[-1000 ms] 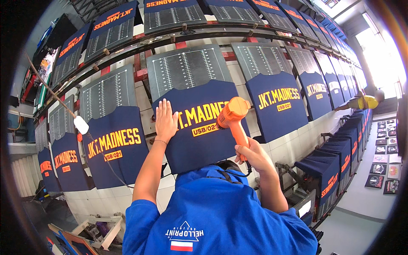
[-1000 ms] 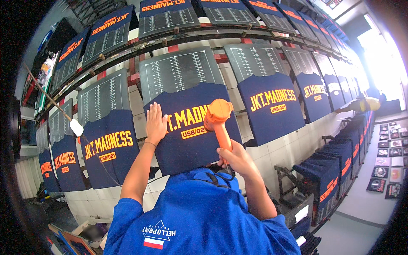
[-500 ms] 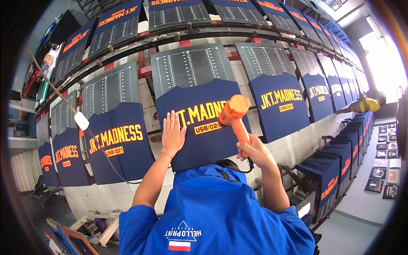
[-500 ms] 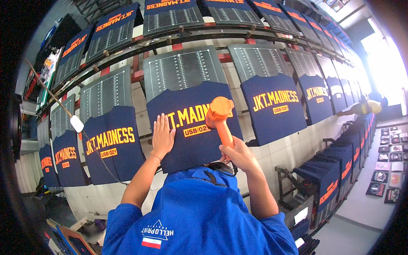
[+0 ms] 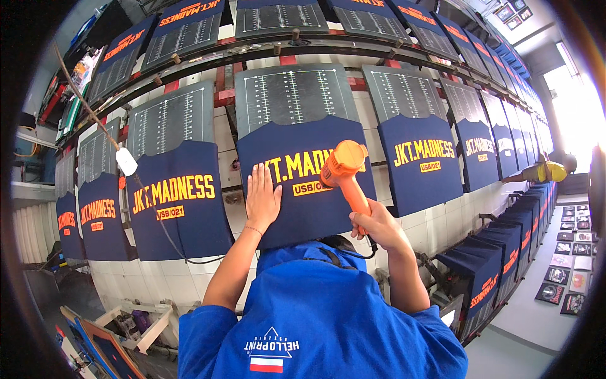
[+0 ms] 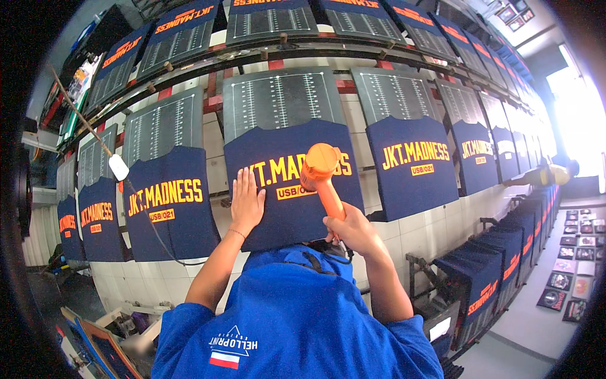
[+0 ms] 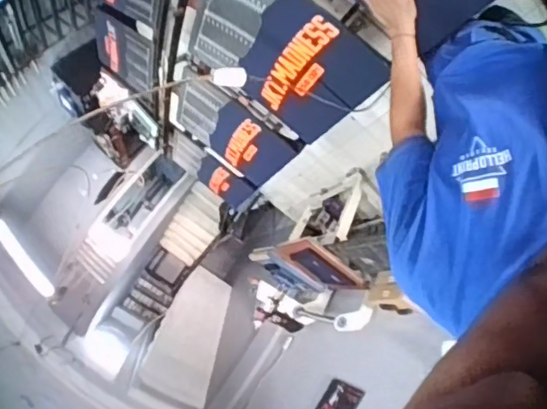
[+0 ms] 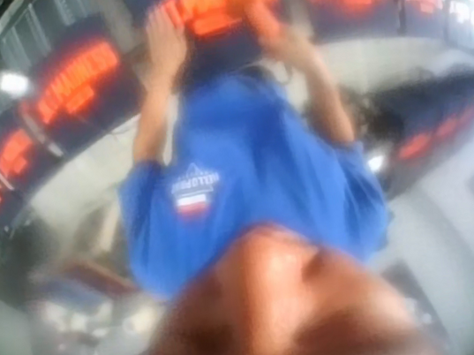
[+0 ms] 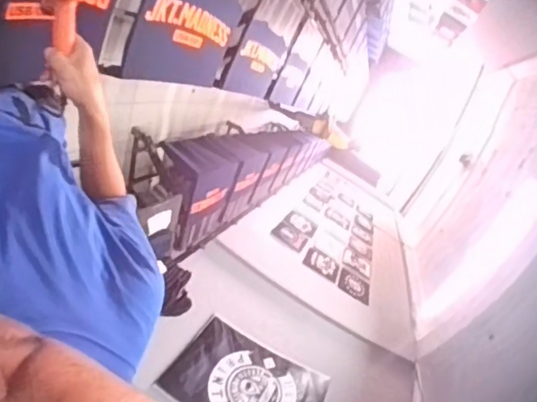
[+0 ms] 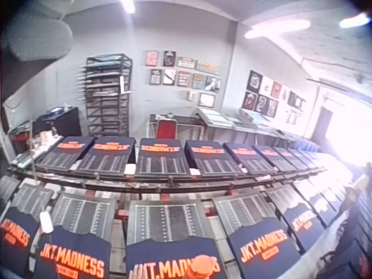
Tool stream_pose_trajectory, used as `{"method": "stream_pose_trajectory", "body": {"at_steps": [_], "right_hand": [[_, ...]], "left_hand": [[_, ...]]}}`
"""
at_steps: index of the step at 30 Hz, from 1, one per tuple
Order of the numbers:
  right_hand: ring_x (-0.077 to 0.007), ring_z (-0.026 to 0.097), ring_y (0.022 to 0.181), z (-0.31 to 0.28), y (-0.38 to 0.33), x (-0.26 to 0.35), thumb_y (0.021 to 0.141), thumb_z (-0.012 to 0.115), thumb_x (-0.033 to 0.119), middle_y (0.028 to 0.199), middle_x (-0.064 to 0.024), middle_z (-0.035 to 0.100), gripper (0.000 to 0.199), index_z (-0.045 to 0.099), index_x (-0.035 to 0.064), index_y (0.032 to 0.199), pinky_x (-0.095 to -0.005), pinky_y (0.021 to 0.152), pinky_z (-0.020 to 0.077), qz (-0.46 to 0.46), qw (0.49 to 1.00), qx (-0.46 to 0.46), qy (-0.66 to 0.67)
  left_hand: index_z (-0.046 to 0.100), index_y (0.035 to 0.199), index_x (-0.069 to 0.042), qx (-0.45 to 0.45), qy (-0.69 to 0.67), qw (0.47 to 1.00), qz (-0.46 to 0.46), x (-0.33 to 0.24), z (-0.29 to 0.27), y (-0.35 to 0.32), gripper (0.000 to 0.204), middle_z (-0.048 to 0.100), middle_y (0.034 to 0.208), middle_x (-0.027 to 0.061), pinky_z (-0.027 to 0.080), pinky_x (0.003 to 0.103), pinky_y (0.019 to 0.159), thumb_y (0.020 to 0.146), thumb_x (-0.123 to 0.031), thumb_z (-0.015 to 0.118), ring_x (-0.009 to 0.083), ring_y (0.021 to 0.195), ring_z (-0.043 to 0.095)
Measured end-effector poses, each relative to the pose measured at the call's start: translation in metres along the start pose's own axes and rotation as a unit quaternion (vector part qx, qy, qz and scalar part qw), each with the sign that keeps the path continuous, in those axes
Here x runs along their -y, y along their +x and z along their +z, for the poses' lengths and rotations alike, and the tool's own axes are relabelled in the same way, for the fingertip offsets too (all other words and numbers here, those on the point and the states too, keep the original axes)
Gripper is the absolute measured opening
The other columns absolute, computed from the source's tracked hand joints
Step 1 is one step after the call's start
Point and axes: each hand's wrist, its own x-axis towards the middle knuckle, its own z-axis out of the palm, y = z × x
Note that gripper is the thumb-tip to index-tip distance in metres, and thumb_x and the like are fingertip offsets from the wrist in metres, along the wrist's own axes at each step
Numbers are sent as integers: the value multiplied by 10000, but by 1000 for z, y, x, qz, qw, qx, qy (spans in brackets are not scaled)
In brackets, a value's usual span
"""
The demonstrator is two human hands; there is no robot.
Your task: The person uses a heat gun to dry the ink on a navy blue shirt that is mounted on a metal printing frame, moving the tool back and forth over the design.
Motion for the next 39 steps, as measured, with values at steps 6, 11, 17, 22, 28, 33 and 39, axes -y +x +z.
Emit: {"method": "stream_pose_trajectory", "body": {"at_steps": [6,11,17,22,28,33,39], "right_hand": [[-126,622,619,-2,3,2,925,638,164,735,-56,606,223,547,-22,1008,-261,548,499,18,999,26,8],[-123,626,623,5,4,7,929,628,163,738,-48,599,225,543,-21,1026,-259,554,506,14,999,30,-27],[-147,637,632,14,4,11,910,632,168,742,-69,614,251,559,-34,1039,-273,573,517,6,999,11,-45],[-148,648,646,12,9,9,914,628,170,749,-64,612,243,562,-33,1029,-275,578,527,24,998,34,-48],[-146,646,643,13,9,16,916,629,161,748,-68,618,237,562,-39,1026,-272,576,525,40,996,56,-52],[-141,646,639,26,10,15,918,638,158,742,-67,617,252,556,-45,1042,-267,577,527,31,996,36,-74],[-141,650,638,26,14,12,920,638,152,752,-66,621,249,554,-45,1047,-265,568,525,17,997,61,-51]], "left_hand": [[292,1509,91,7,-18,1000,7,-7,-4,-34,656,281,1592,254,170,475,1238,1018,-307,470,392,1506,220],[293,1511,88,-13,-8,1000,-11,-2,2,-25,660,267,1601,253,163,478,1239,1024,-325,458,388,1511,212],[282,1520,82,4,-13,999,-34,-8,2,-36,673,263,1607,249,159,479,1239,1023,-337,455,383,1515,205],[285,1523,74,4,-34,999,-37,-14,0,-51,675,263,1604,255,170,503,1230,1012,-331,462,399,1510,211],[305,1506,90,-19,-31,998,-42,-6,4,-36,665,278,1593,260,172,495,1232,1019,-334,463,402,1504,222],[313,1507,79,-17,-34,998,-47,-11,2,-42,661,290,1590,252,184,492,1230,1020,-340,466,395,1501,233],[319,1504,73,-47,-40,997,-54,-5,4,-35,657,296,1588,246,184,492,1230,1018,-344,468,391,1502,235]]}}
